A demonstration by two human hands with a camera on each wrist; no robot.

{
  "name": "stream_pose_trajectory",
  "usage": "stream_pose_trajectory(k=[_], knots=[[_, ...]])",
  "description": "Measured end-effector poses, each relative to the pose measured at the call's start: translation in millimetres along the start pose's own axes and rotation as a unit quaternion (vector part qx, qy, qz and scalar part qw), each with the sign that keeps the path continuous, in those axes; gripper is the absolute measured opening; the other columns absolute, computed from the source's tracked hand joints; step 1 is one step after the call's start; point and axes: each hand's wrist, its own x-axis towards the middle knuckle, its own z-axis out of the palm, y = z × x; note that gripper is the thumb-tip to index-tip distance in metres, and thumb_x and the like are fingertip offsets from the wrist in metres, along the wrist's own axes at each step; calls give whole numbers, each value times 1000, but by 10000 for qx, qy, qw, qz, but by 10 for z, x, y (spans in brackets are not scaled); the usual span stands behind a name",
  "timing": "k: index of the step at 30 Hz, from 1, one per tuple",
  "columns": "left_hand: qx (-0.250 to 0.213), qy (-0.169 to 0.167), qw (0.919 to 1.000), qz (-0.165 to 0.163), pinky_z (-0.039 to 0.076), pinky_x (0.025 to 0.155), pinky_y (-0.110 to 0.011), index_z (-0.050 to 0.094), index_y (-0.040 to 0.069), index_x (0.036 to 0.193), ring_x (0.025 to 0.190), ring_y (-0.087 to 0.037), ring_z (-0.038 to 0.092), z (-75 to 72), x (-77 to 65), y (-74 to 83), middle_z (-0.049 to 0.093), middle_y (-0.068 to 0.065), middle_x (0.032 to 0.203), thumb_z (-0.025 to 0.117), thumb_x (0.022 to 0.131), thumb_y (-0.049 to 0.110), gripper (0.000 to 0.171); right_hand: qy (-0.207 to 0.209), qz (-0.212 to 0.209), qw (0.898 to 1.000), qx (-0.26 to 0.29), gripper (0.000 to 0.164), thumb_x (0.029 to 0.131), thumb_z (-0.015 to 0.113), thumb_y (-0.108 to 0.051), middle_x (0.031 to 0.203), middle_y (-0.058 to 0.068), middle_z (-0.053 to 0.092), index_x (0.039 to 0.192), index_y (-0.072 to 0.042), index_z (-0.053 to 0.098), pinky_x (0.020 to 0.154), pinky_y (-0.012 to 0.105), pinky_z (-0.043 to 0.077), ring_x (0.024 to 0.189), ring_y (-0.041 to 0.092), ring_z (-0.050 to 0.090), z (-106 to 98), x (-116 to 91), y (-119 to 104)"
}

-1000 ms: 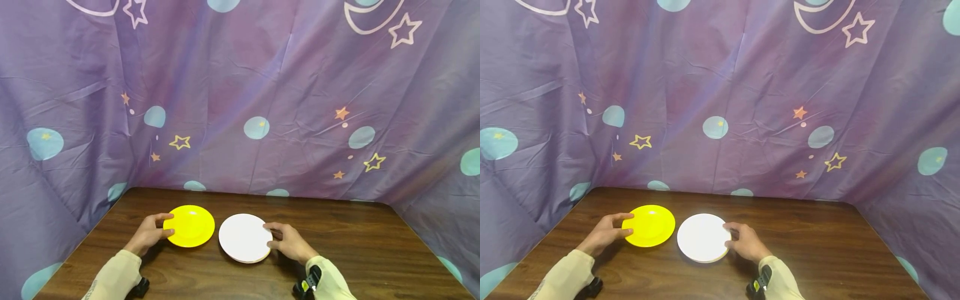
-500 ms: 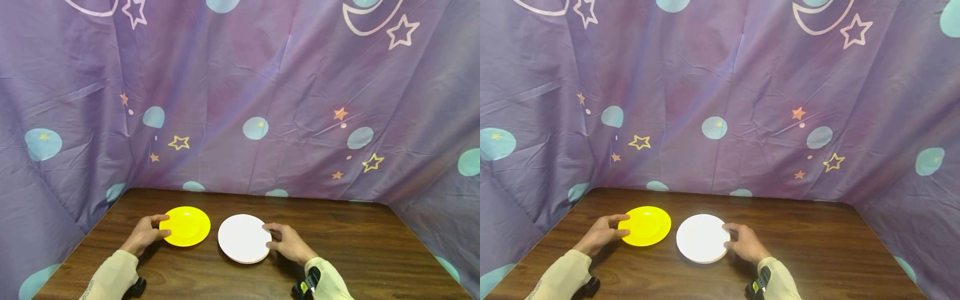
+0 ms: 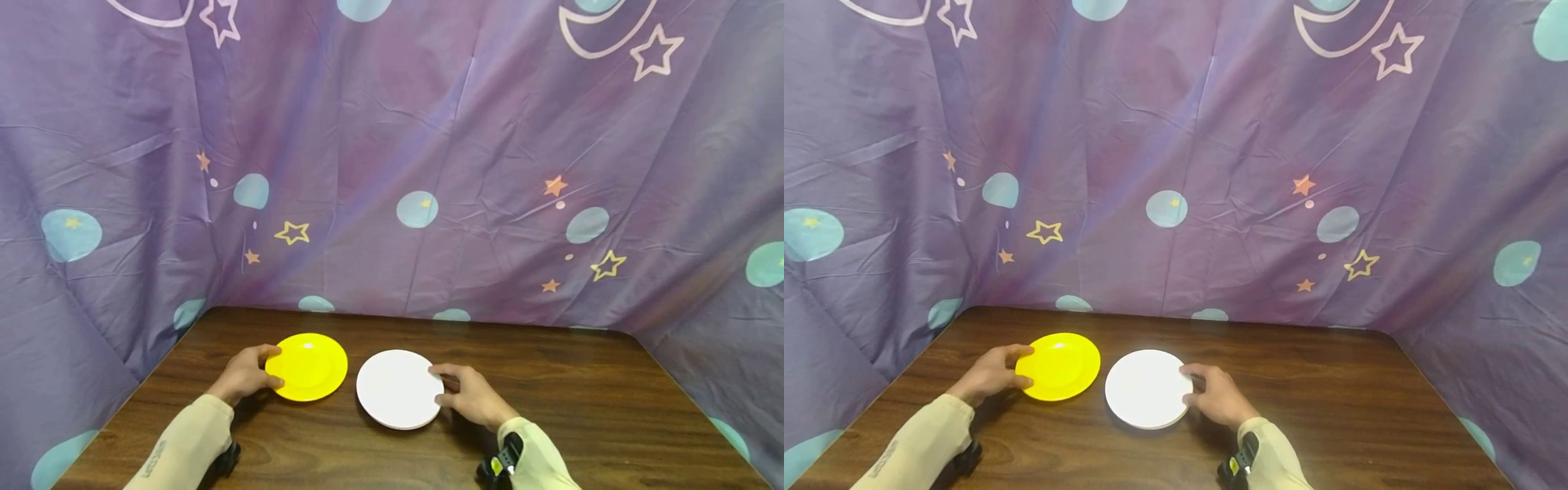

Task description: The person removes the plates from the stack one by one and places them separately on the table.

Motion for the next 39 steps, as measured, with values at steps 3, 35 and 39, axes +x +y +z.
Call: stream_pose_trajectory(k=[3,35,39], knots=[[404,68,9991,52,49,101,-52,56,-9,133,123,-46,56,3,13,27,59,-33,134,81,75,4,65,1,22,10000,-20,48,80,68,6,137,37,54,127,13,58,99,42,53,126,52,55,-4,6,-3],[1563,507,9855,426,49,88,-53,66,-4,119,97,-33,65,25,52,55,72,-19,107,85,64,13,60,0,132,9998,151,49,81,68,5,139,37,53,128,13,57,101,43,52,128,51,54,7,-14,3],[1459,555,9871,346,47,92,-56,64,-3,122,103,-37,65,16,39,79,72,-21,111,83,67,13,60,3,127,9998,154,50,80,68,5,138,37,54,128,13,57,101,44,52,128,51,54,5,-14,0]])
